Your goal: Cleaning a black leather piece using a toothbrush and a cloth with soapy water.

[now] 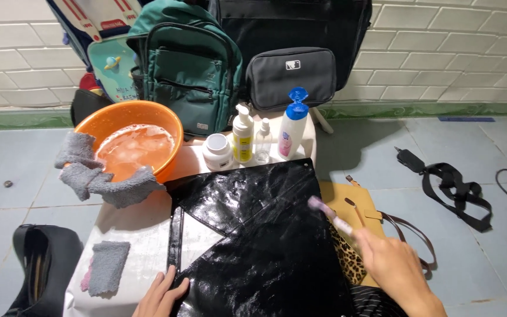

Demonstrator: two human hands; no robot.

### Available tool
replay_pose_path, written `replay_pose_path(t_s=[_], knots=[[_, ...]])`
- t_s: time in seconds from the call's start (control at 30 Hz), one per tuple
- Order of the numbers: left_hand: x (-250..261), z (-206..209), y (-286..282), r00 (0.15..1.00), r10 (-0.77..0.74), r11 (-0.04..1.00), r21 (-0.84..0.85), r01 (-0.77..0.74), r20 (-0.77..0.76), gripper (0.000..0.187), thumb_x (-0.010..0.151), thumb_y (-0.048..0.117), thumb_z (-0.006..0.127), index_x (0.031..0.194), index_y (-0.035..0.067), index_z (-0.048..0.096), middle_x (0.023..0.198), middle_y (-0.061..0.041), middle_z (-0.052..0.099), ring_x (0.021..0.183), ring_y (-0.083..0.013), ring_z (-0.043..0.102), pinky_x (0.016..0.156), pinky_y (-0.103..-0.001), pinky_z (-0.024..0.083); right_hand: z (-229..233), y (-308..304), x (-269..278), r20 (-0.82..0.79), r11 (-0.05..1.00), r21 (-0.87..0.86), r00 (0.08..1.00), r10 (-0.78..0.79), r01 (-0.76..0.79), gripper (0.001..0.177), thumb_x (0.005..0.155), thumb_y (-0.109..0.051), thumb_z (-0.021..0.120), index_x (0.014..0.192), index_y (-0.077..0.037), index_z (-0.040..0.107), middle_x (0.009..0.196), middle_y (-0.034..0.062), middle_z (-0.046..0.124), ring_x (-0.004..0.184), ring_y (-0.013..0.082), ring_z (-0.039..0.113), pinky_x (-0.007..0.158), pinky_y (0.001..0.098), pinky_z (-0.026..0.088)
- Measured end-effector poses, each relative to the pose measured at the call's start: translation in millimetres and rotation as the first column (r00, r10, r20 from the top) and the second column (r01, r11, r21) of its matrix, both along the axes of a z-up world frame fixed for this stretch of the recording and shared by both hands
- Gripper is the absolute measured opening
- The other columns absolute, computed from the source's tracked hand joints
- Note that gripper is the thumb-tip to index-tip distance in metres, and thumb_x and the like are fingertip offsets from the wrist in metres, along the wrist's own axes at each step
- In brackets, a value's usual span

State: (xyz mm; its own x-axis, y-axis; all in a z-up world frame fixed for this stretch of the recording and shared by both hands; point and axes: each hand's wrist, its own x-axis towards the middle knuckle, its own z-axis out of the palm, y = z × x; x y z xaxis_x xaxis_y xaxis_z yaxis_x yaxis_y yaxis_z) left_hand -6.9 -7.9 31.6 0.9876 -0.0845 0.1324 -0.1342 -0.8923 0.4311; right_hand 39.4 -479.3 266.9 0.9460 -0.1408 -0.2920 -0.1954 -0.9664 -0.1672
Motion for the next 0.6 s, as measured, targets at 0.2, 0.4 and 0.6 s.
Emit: replay_pose_path(t_s=[0.2,0.4,0.6], knots=[[10,-25,11,0.999,-0.008,1.0,0.018,0.008,0.035,0.033,0.086,0.033,0.062,0.117,0.033,0.075,0.152,-0.007,0.053,0.145,-0.0393,0.043,0.119,-0.056,0.039,1,7,3,-0.054,0.997,0.049,0.997,0.059,-0.056,0.028,0.098,-0.039,0.045,0.098,-0.035,0.072,0.069,-0.0067,0.075,0.059,0.015,0.064,0.06,0.0324,0.048],[8,-30,5,0.992,0.021,1.0,0.005,-0.021,0.125,0.028,0.083,0.035,0.066,0.108,0.03,0.079,0.147,-0.008,0.059,0.141,-0.0401,0.049,0.119,-0.053,0.042,33,43,10,0.124,0.978,0.199,0.991,0.041,-0.066,0.044,0.093,-0.028,0.058,0.136,-0.036,0.063,0.064,-0.006,0.078,0.038,0.0098,0.051,0.042,0.0285,0.042],[7,-33,1,0.981,0.039,0.999,0.0,-0.04,0.188,0.026,0.083,0.037,0.066,0.104,0.031,0.079,0.143,-0.006,0.062,0.137,-0.0376,0.054,0.119,-0.05,0.043,-8,17,17,0.274,0.988,0.081,0.956,0.106,-0.133,0.052,0.089,-0.022,0.063,0.132,-0.05,0.064,0.064,-0.0016,0.072,0.044,0.0124,0.06,0.044,0.0318,0.047]])
